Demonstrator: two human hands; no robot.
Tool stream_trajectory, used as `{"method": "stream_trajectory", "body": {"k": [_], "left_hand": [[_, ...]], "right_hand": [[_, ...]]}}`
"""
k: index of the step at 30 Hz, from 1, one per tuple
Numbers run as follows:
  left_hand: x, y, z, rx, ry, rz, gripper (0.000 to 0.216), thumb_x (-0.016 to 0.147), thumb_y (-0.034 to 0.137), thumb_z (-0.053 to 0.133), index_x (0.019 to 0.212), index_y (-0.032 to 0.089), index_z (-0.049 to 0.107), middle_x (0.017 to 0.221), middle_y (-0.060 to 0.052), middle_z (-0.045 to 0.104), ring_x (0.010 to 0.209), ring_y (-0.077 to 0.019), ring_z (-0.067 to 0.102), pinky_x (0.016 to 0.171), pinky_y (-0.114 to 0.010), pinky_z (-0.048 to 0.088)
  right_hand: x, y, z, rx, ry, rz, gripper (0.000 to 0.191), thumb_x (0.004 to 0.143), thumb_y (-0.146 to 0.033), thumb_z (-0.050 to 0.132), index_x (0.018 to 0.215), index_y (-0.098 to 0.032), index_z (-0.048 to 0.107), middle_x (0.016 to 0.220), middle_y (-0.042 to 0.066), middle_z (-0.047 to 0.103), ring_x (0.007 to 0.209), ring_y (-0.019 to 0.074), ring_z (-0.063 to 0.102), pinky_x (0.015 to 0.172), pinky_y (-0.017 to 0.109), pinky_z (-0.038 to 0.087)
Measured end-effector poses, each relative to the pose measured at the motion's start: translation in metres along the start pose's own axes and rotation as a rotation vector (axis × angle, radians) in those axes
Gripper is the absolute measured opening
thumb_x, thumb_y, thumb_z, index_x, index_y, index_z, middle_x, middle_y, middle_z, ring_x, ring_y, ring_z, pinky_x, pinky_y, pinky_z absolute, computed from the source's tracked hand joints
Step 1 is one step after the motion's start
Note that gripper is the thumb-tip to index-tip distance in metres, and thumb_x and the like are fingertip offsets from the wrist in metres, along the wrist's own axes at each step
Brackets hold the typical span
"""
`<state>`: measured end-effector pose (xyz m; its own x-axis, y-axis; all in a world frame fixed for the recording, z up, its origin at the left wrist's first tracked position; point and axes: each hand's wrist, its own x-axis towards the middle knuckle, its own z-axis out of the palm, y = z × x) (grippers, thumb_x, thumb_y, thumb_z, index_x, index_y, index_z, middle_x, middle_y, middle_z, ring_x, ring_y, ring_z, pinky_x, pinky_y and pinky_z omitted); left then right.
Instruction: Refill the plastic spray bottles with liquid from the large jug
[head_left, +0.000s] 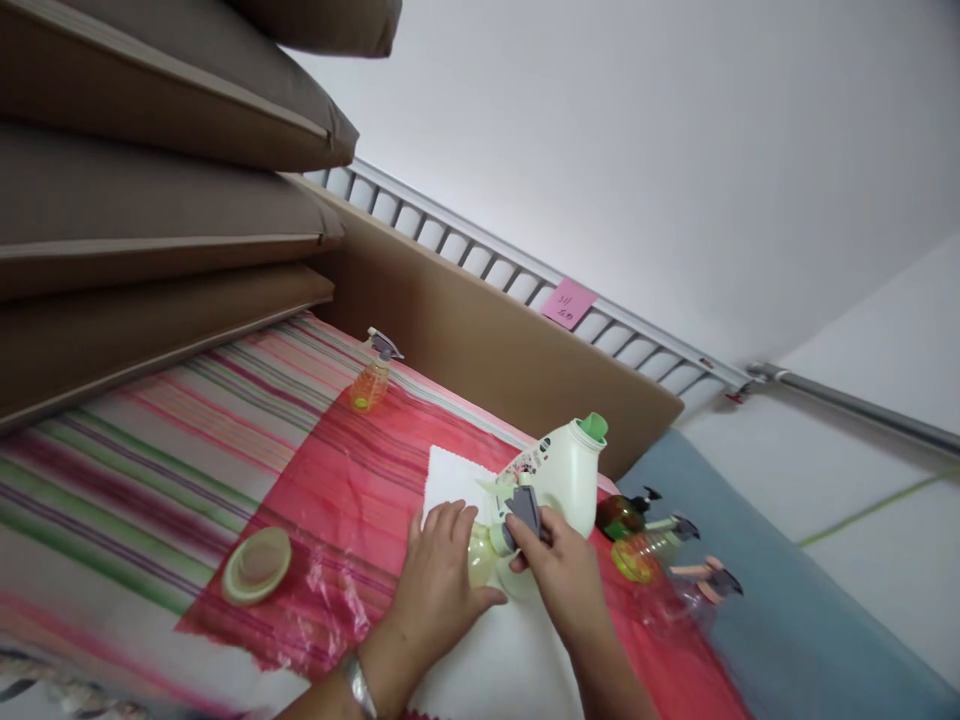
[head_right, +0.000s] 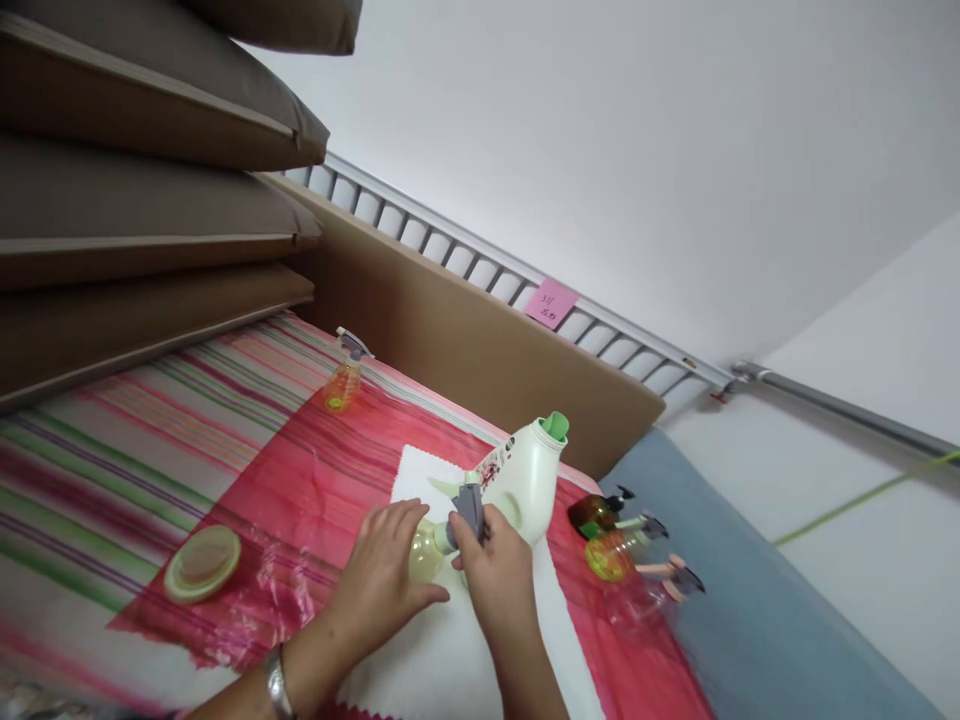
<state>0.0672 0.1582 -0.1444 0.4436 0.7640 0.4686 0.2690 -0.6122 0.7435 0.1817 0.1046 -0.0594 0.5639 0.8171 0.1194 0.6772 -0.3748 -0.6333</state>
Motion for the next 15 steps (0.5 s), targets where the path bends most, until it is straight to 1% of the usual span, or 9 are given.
{"method": "stream_trajectory", "body": {"k": [2,4,6,10,13,15], "left_hand": [[-0.001,0.0,0.001,0.033,-0.033,-0.001,0.07,0.059,0.04,0.08,0.118,0.02,0.049,0.117,-0.01,0.058,0.11,-0.0307,0.05,0.097,-0.052,0.035],[0.001,0.002,-0.001,0.028,-0.068,0.001,0.051,0.067,0.041,0.074,0.11,0.02,0.054,0.107,-0.007,0.061,0.101,-0.0275,0.054,0.09,-0.046,0.041],[0.003,0.004,-0.005,0.005,-0.101,0.013,0.037,0.074,0.043,0.067,0.103,0.021,0.059,0.098,-0.006,0.062,0.094,-0.0252,0.055,0.083,-0.04,0.044],[0.009,0.003,-0.009,-0.064,-0.128,0.002,0.026,0.076,0.041,0.065,0.091,0.02,0.064,0.09,-0.005,0.064,0.088,-0.0232,0.057,0.077,-0.035,0.045],[0.011,-0.001,-0.009,-0.151,-0.145,-0.009,0.021,0.076,0.037,0.066,0.089,0.021,0.066,0.091,-0.005,0.068,0.089,-0.0235,0.058,0.078,-0.034,0.045],[0.012,-0.003,-0.008,-0.199,-0.156,-0.004,0.019,0.074,0.032,0.066,0.091,0.023,0.067,0.094,-0.004,0.069,0.091,-0.0241,0.058,0.081,-0.035,0.045]], "right_hand": [[-0.004,0.001,0.003,0.036,-0.019,-0.006,0.029,0.073,-0.051,0.052,0.064,-0.025,0.044,0.056,-0.005,0.056,0.053,0.0177,0.06,0.055,0.028,0.042],[-0.006,0.004,0.005,0.072,-0.038,-0.03,0.03,0.073,-0.052,0.053,0.064,-0.025,0.044,0.055,-0.005,0.054,0.054,0.0181,0.059,0.055,0.028,0.042],[-0.005,0.007,0.007,0.086,-0.055,-0.055,0.03,0.074,-0.051,0.053,0.064,-0.025,0.044,0.056,-0.005,0.052,0.056,0.0184,0.057,0.055,0.028,0.041],[0.001,0.009,0.005,0.069,-0.125,-0.099,0.029,0.075,-0.049,0.053,0.064,-0.023,0.046,0.056,-0.005,0.048,0.056,0.0172,0.052,0.054,0.027,0.039],[0.007,0.006,-0.005,0.032,-0.247,-0.222,0.024,0.076,-0.042,0.054,0.064,-0.022,0.05,0.059,-0.004,0.049,0.06,0.0158,0.05,0.056,0.026,0.038],[0.01,0.003,-0.014,0.015,-0.341,-0.315,0.017,0.075,-0.036,0.057,0.068,-0.02,0.057,0.068,-0.002,0.055,0.068,0.0166,0.053,0.062,0.026,0.041]]}}
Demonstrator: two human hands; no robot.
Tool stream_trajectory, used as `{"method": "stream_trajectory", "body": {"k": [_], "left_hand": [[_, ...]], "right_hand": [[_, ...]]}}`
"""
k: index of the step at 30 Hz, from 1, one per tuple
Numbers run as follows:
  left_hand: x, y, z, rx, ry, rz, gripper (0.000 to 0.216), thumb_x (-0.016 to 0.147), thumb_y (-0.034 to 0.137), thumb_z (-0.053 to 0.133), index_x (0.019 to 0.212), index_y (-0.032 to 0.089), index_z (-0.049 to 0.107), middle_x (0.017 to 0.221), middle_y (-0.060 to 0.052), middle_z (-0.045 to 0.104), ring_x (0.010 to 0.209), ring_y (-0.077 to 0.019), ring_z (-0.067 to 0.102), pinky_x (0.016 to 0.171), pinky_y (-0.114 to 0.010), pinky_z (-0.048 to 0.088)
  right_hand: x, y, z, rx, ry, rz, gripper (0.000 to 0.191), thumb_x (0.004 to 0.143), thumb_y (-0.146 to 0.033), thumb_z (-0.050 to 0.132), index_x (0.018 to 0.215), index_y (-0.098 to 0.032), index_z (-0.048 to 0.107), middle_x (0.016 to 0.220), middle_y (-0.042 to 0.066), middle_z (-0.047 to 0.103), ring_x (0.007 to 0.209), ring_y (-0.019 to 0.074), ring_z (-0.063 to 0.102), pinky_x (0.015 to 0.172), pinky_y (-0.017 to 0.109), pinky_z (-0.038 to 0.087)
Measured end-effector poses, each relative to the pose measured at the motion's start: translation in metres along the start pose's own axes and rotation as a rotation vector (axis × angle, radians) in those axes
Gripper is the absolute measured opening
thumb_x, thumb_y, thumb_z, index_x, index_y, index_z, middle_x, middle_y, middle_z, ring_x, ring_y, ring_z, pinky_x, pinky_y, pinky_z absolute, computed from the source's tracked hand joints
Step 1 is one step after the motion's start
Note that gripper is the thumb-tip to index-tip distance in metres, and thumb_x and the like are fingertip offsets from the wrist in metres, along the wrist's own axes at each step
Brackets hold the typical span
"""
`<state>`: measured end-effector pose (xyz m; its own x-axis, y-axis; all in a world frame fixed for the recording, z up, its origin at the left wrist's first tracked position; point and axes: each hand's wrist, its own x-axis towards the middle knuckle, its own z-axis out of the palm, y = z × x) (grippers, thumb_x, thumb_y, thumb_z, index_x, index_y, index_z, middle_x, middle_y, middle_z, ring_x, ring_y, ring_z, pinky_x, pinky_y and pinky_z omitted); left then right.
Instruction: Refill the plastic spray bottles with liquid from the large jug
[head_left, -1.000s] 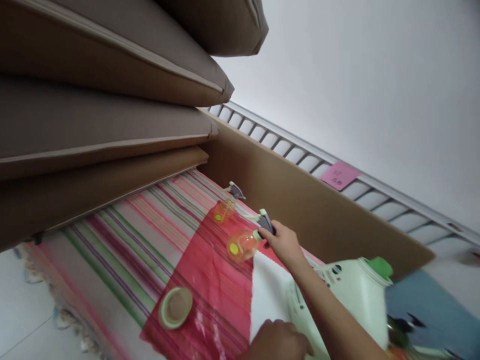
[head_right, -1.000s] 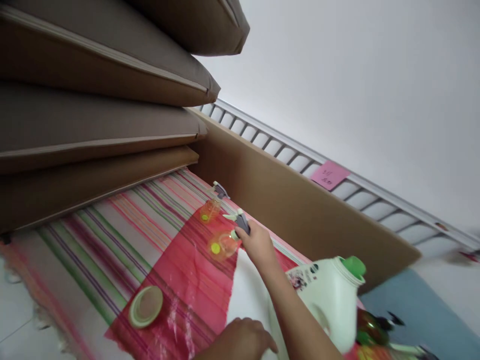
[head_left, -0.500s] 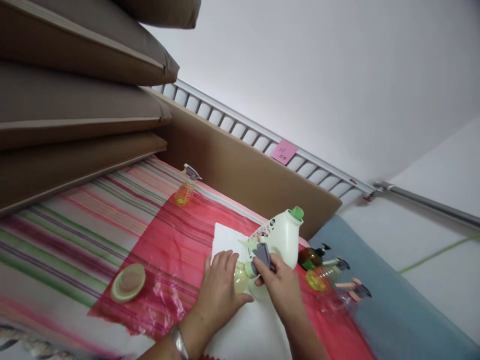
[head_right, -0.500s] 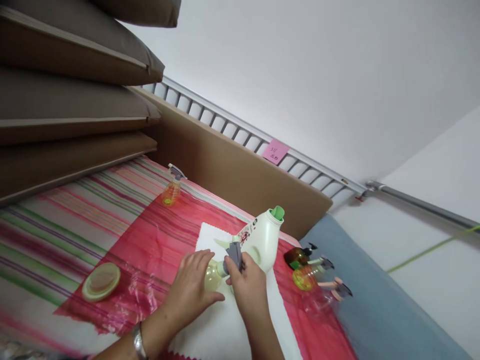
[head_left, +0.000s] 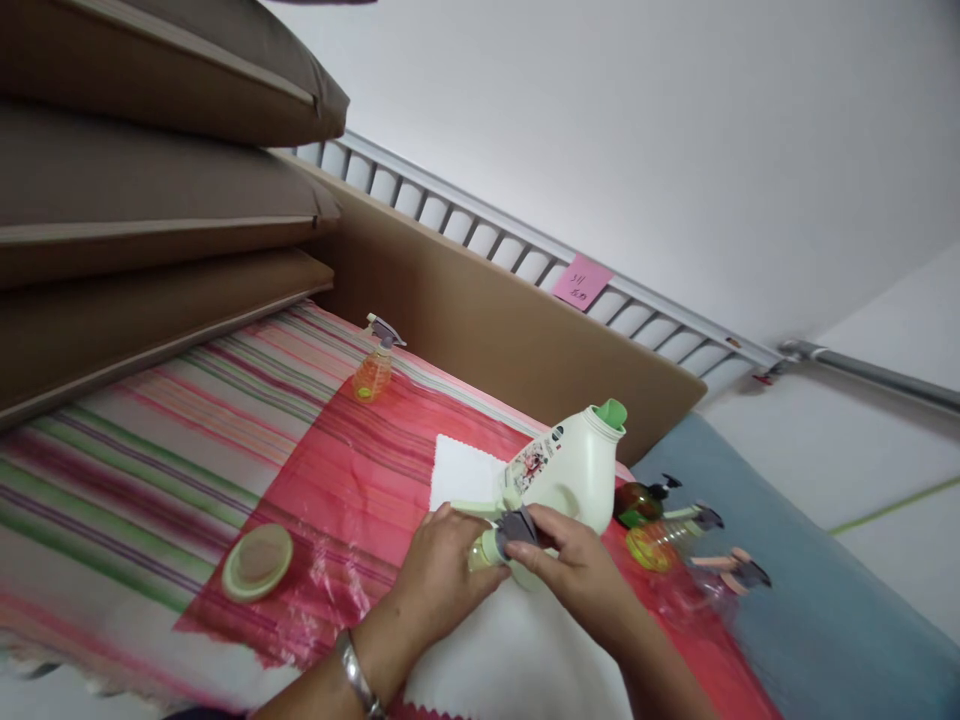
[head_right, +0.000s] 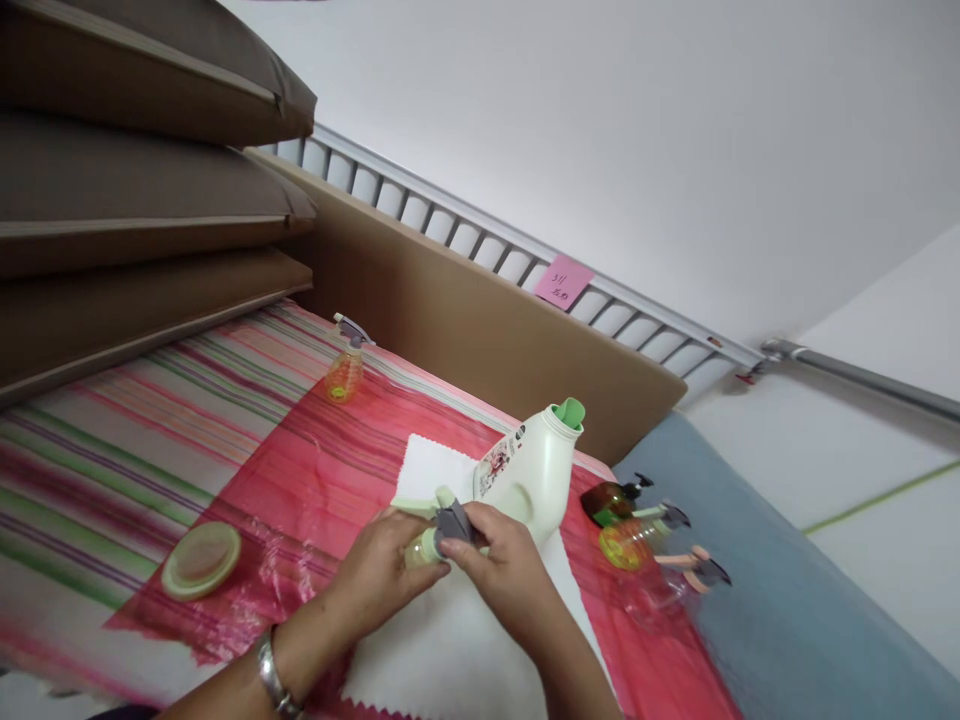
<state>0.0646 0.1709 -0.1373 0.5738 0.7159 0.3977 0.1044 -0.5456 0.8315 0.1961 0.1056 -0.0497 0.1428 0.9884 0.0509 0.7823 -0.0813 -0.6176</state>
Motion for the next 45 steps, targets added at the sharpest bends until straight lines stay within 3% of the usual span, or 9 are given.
{"method": "stream_trajectory", "body": {"k": [5,10,18,22,26,30,36,42,45], "left_hand": [[-0.002,0.001,0.0,-0.007,0.019,-0.035,0.024,0.071,0.03,0.068,0.094,0.022,0.069,0.095,-0.007,0.07,0.092,-0.0264,0.059,0.083,-0.037,0.045],[-0.002,0.002,-0.002,-0.101,0.054,-0.107,0.024,0.073,0.035,0.065,0.091,0.02,0.069,0.092,-0.008,0.069,0.091,-0.0265,0.059,0.08,-0.035,0.044],[0.003,-0.003,0.001,-0.657,0.088,-0.229,0.026,0.077,0.037,0.06,0.087,0.013,0.062,0.08,-0.004,0.064,0.075,-0.0187,0.058,0.068,-0.027,0.044],[0.003,-0.001,-0.005,-0.785,0.052,-0.229,0.033,0.076,0.042,0.063,0.094,0.014,0.062,0.083,-0.004,0.063,0.077,-0.0188,0.058,0.069,-0.027,0.044],[0.004,0.003,-0.017,-0.958,-0.016,-0.241,0.039,0.08,0.046,0.059,0.105,0.017,0.061,0.095,-0.006,0.066,0.09,-0.0201,0.06,0.082,-0.029,0.044],[0.007,0.002,-0.02,-1.109,-0.161,-0.248,0.033,0.077,0.042,0.065,0.095,0.015,0.065,0.085,-0.005,0.068,0.076,-0.0184,0.062,0.076,-0.03,0.045],[0.01,-0.002,-0.014,-1.024,-0.05,-0.187,0.026,0.078,0.032,0.064,0.098,0.017,0.068,0.088,-0.003,0.067,0.084,-0.0179,0.059,0.078,-0.027,0.043],[0.01,0.003,-0.028,-1.029,-0.237,-0.208,0.033,0.076,0.041,0.065,0.097,0.016,0.069,0.091,-0.005,0.067,0.082,-0.0165,0.058,0.076,-0.026,0.043],[0.007,0.001,-0.028,-1.052,-0.273,-0.258,0.033,0.074,0.042,0.066,0.091,0.014,0.07,0.09,-0.006,0.067,0.082,-0.0174,0.059,0.075,-0.026,0.044]], "right_hand": [[-0.004,0.001,-0.006,0.025,0.11,0.063,0.04,0.068,-0.034,0.065,0.106,-0.023,0.062,0.099,0.004,0.065,0.087,0.0217,0.059,0.079,0.034,0.047],[-0.01,0.004,0.012,0.29,0.208,0.207,0.048,0.067,-0.042,0.067,0.109,-0.021,0.06,0.1,0.008,0.068,0.089,0.025,0.064,0.079,0.039,0.051],[-0.022,0.049,0.083,0.898,0.108,0.126,0.069,0.06,-0.058,0.073,0.118,-0.026,0.053,0.127,0.012,0.057,0.116,0.0297,0.053,0.097,0.045,0.042],[-0.025,0.059,0.109,1.043,0.083,0.02,0.085,0.055,-0.049,0.079,0.128,-0.03,0.041,0.129,0.011,0.055,0.116,0.0303,0.053,0.096,0.047,0.042],[-0.028,0.052,0.106,1.053,0.098,0.075,0.079,0.058,-0.046,0.078,0.127,-0.028,0.041,0.124,0.011,0.058,0.114,0.0306,0.054,0.095,0.046,0.041],[-0.031,0.053,0.103,1.042,0.06,0.071,0.084,0.056,-0.049,0.078,0.127,-0.026,0.04,0.119,0.012,0.06,0.11,0.0319,0.056,0.091,0.046,0.044],[-0.03,0.052,0.11,0.748,0.275,0.113,0.085,0.057,-0.046,0.078,0.128,-0.025,0.036,0.128,0.012,0.052,0.118,0.0308,0.049,0.098,0.044,0.039],[-0.032,0.039,0.094,0.976,-0.043,0.044,0.09,0.054,-0.049,0.078,0.128,-0.022,0.037,0.115,0.012,0.062,0.105,0.031,0.058,0.086,0.043,0.046],[-0.035,0.038,0.091,0.991,-0.088,0.061,0.094,0.053,-0.05,0.078,0.131,-0.022,0.033,0.116,0.013,0.062,0.106,0.0321,0.058,0.087,0.046,0.046]]}}
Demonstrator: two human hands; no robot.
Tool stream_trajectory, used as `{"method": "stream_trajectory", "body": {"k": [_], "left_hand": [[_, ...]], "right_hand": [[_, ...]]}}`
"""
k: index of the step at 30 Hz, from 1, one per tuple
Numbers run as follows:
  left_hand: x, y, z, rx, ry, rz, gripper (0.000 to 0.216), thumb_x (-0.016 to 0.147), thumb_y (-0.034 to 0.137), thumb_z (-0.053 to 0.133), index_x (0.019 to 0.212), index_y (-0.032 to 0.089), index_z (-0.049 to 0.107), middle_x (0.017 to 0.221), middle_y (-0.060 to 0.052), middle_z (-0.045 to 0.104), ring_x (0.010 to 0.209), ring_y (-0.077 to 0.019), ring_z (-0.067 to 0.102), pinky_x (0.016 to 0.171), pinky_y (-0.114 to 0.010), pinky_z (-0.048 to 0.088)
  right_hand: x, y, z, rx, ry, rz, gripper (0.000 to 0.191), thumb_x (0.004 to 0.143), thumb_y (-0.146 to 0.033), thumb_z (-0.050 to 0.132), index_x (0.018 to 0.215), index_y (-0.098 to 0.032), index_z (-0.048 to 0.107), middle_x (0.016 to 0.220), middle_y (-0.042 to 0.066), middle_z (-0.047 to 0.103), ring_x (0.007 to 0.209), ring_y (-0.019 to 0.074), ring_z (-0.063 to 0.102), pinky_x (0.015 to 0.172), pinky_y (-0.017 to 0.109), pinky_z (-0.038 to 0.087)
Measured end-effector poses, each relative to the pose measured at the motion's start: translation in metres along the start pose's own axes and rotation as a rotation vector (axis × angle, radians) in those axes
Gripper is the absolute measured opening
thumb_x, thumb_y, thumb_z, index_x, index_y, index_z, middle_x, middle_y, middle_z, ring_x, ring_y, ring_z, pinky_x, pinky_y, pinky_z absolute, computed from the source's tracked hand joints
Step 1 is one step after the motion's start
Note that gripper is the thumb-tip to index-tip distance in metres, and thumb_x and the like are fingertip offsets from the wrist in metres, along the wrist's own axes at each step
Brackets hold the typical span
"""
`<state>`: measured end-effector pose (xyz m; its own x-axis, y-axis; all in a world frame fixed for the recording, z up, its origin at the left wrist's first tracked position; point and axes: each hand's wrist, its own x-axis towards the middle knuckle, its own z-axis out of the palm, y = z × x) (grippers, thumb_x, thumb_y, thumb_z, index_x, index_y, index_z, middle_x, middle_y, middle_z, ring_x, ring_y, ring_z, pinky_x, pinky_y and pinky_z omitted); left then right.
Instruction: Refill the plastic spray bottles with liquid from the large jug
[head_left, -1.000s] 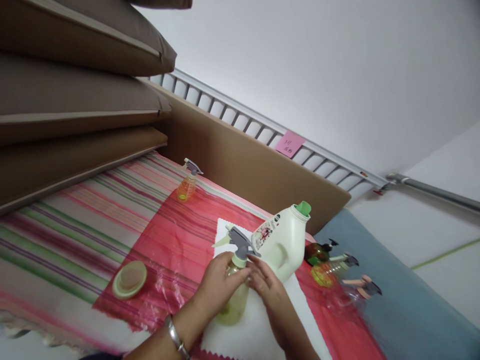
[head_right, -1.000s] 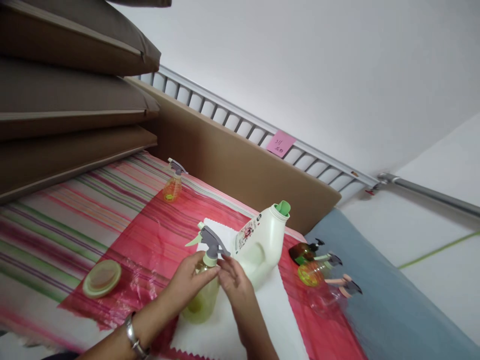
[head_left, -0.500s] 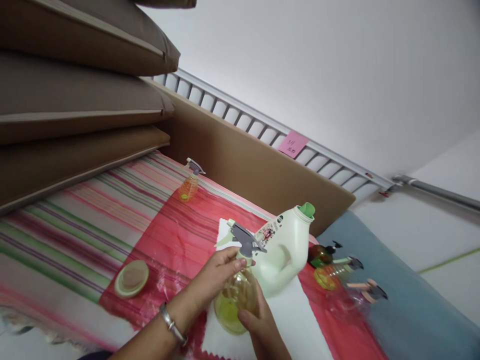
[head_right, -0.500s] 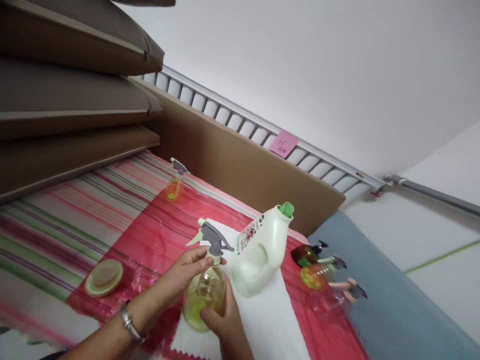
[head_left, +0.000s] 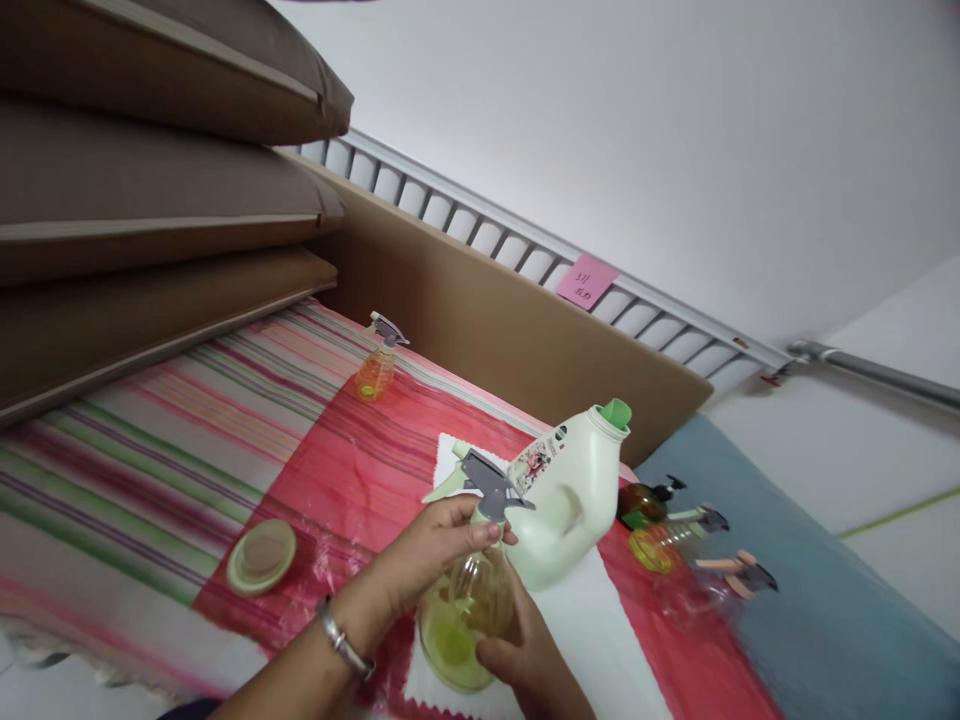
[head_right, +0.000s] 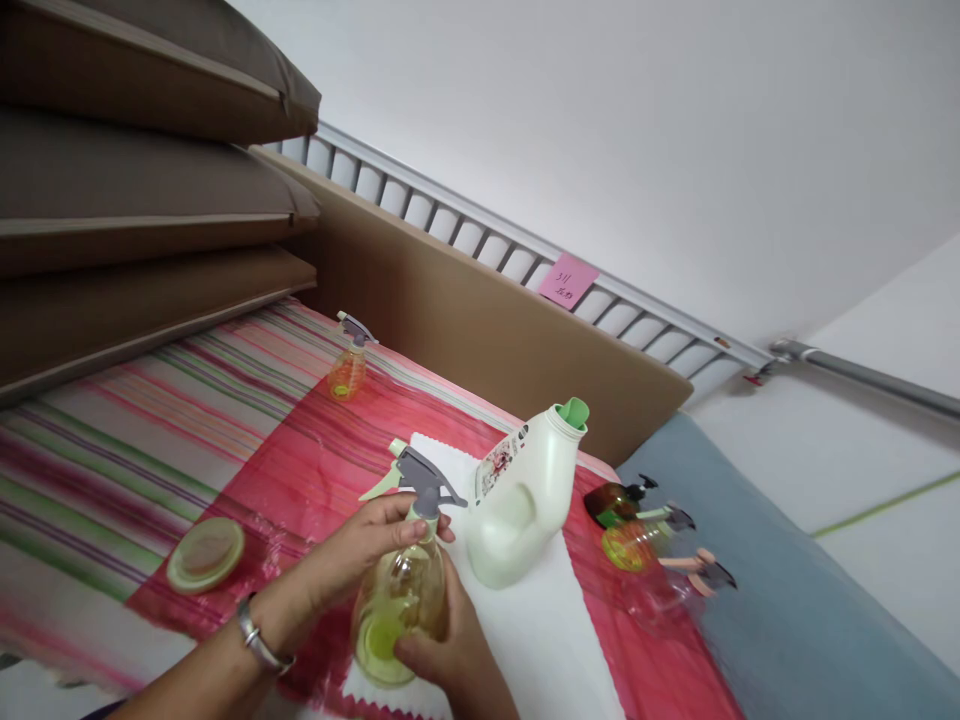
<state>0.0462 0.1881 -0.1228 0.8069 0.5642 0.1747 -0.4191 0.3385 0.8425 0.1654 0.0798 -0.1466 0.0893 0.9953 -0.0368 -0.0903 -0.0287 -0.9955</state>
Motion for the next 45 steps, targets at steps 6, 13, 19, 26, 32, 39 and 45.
{"method": "stream_trajectory", "body": {"k": [6,13,19,26,32,39,45], "left_hand": [[-0.001,-0.005,0.013,0.1,0.329,0.028,0.039,0.072,0.036,0.068,0.107,0.02,0.064,0.098,-0.004,0.068,0.093,-0.022,0.061,0.085,-0.032,0.045],[0.001,-0.001,0.009,0.196,0.178,0.196,0.033,0.084,0.035,0.055,0.111,0.02,0.062,0.103,-0.004,0.068,0.098,-0.0214,0.059,0.089,-0.031,0.042],[-0.002,0.007,-0.001,0.226,0.102,0.158,0.035,0.079,0.04,0.062,0.106,0.017,0.065,0.095,-0.006,0.067,0.09,-0.0204,0.059,0.083,-0.03,0.043],[0.001,0.001,0.003,0.145,0.077,0.023,0.018,0.069,0.029,0.067,0.079,0.016,0.062,0.075,-0.001,0.061,0.068,-0.0143,0.056,0.065,-0.025,0.044],[0.002,0.0,0.011,0.316,0.278,0.143,0.034,0.066,0.017,0.064,0.099,0.02,0.058,0.093,-0.001,0.062,0.093,-0.0201,0.056,0.078,-0.027,0.045],[0.006,0.0,0.006,0.25,0.327,0.236,0.021,0.066,0.018,0.066,0.087,0.017,0.064,0.089,-0.002,0.068,0.091,-0.0208,0.059,0.084,-0.029,0.042],[0.005,-0.003,0.014,0.147,0.385,0.201,0.015,0.072,0.023,0.064,0.086,0.018,0.06,0.088,-0.003,0.067,0.084,-0.0185,0.06,0.074,-0.027,0.045]], "right_hand": [[0.01,0.009,0.006,-0.38,0.349,-0.121,0.084,0.055,-0.034,0.077,0.129,-0.024,0.037,0.125,0.011,0.054,0.114,0.0302,0.052,0.097,0.044,0.042],[0.015,0.022,-0.001,-0.084,0.203,-0.06,0.085,0.057,-0.044,0.077,0.126,-0.023,0.034,0.116,0.013,0.059,0.107,0.0315,0.057,0.088,0.047,0.047],[0.01,0.017,-0.001,-0.046,0.105,-0.045,0.083,0.053,-0.04,0.08,0.123,-0.024,0.038,0.116,0.013,0.06,0.11,0.0326,0.056,0.089,0.047,0.045],[0.006,0.012,-0.004,-0.24,0.163,-0.04,0.086,0.052,-0.035,0.079,0.126,-0.024,0.037,0.12,0.011,0.058,0.114,0.0322,0.053,0.096,0.048,0.041],[0.014,0.025,-0.008,-0.533,0.373,-0.115,0.086,0.055,-0.028,0.076,0.131,-0.026,0.036,0.123,0.009,0.057,0.103,0.0306,0.059,0.087,0.043,0.05],[0.013,0.023,-0.008,-0.608,0.345,-0.12,0.082,0.058,-0.027,0.075,0.131,-0.023,0.039,0.128,0.01,0.054,0.121,0.0314,0.047,0.103,0.045,0.037],[0.014,0.027,-0.008,-0.581,0.396,-0.083,0.086,0.056,-0.027,0.075,0.132,-0.024,0.036,0.129,0.008,0.052,0.119,0.0298,0.048,0.1,0.043,0.04]]}}
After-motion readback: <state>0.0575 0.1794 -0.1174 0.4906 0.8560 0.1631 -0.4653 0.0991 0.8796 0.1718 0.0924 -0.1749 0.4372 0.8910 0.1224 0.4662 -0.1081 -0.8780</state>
